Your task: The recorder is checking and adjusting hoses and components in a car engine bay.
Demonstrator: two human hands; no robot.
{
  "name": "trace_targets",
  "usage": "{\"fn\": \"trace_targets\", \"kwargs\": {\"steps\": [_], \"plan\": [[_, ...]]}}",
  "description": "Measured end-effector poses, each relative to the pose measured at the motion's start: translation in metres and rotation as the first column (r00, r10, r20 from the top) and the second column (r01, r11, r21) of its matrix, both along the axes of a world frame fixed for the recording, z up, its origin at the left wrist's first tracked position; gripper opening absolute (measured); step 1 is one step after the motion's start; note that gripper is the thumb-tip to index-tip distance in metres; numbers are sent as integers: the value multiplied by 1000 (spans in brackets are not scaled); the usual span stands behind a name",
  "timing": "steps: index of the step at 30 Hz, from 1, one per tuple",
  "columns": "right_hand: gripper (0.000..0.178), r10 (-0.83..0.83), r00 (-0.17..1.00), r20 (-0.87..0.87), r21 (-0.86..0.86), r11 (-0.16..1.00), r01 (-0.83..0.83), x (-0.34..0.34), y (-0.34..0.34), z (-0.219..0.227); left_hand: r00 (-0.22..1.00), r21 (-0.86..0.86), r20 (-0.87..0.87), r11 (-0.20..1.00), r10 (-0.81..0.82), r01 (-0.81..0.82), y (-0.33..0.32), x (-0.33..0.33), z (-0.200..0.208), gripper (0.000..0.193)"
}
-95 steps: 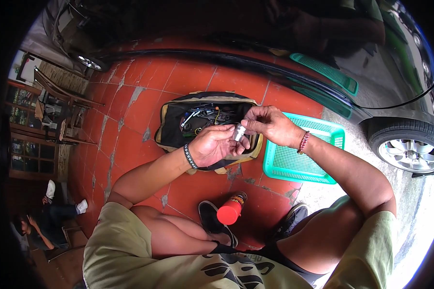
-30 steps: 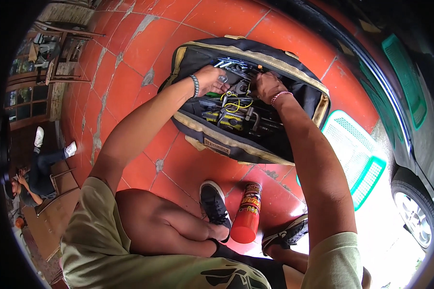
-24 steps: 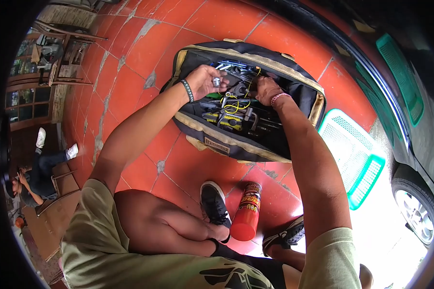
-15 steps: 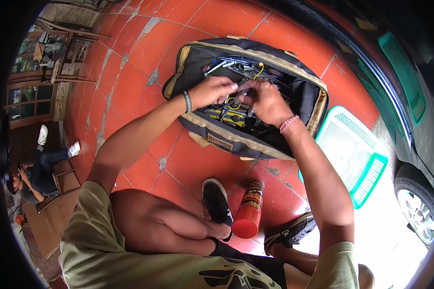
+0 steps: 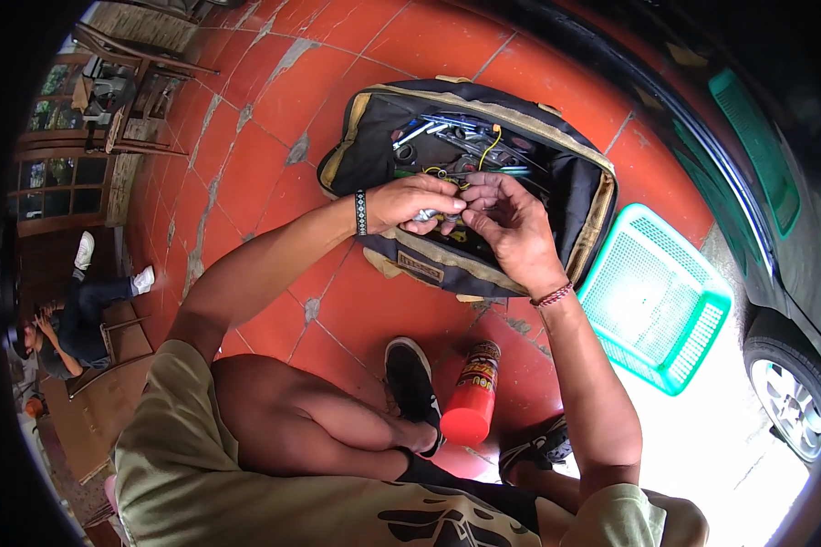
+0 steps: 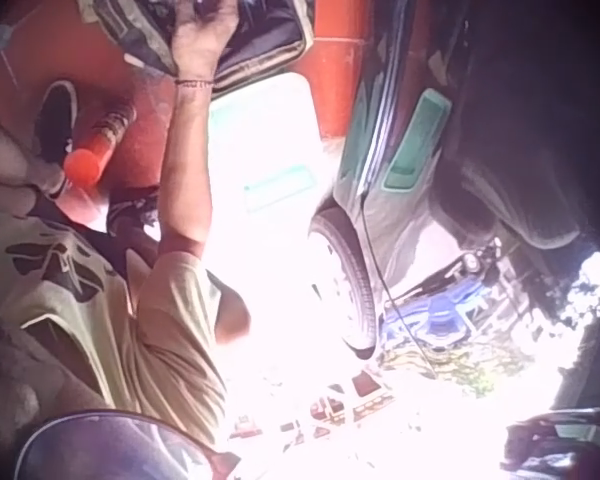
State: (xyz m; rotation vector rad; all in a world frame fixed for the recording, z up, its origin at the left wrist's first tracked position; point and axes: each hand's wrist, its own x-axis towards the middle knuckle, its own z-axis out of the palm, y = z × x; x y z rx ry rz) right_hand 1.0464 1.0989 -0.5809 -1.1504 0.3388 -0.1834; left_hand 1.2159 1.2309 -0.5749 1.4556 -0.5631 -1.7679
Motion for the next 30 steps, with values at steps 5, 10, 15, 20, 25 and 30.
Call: {"fn": "trace_targets", "kwargs": {"steps": [5, 10, 15, 20, 25, 30], "plan": [[29, 17, 1000, -11, -364, 931, -20, -8, 2, -11, 996, -57, -37, 995, -80, 78, -2, -3, 3, 33], [21, -26, 999, -37, -244, 970, 16, -13, 0, -18, 983, -28, -178, 999, -37, 33, -3, -7, 10, 23], [14, -72, 997, -18, -70, 995, 70, -17, -1, -17, 1000, -48, -20, 999, 14, -15, -6, -13, 14, 23], [14, -63, 998, -15, -101, 993, 61, -20, -1, -12, 995, -29, -69, 997, -70, 68, -6, -9, 18, 38], [15, -67, 998, 5, -100, 993, 67, -21, -1, -17, 997, -47, -68, 998, -46, 43, -7, -15, 18, 45], [13, -75, 997, 12, -44, 996, 76, -20, -1, -22, 997, -16, -64, 999, -44, 43, -8, -15, 16, 48]]}}
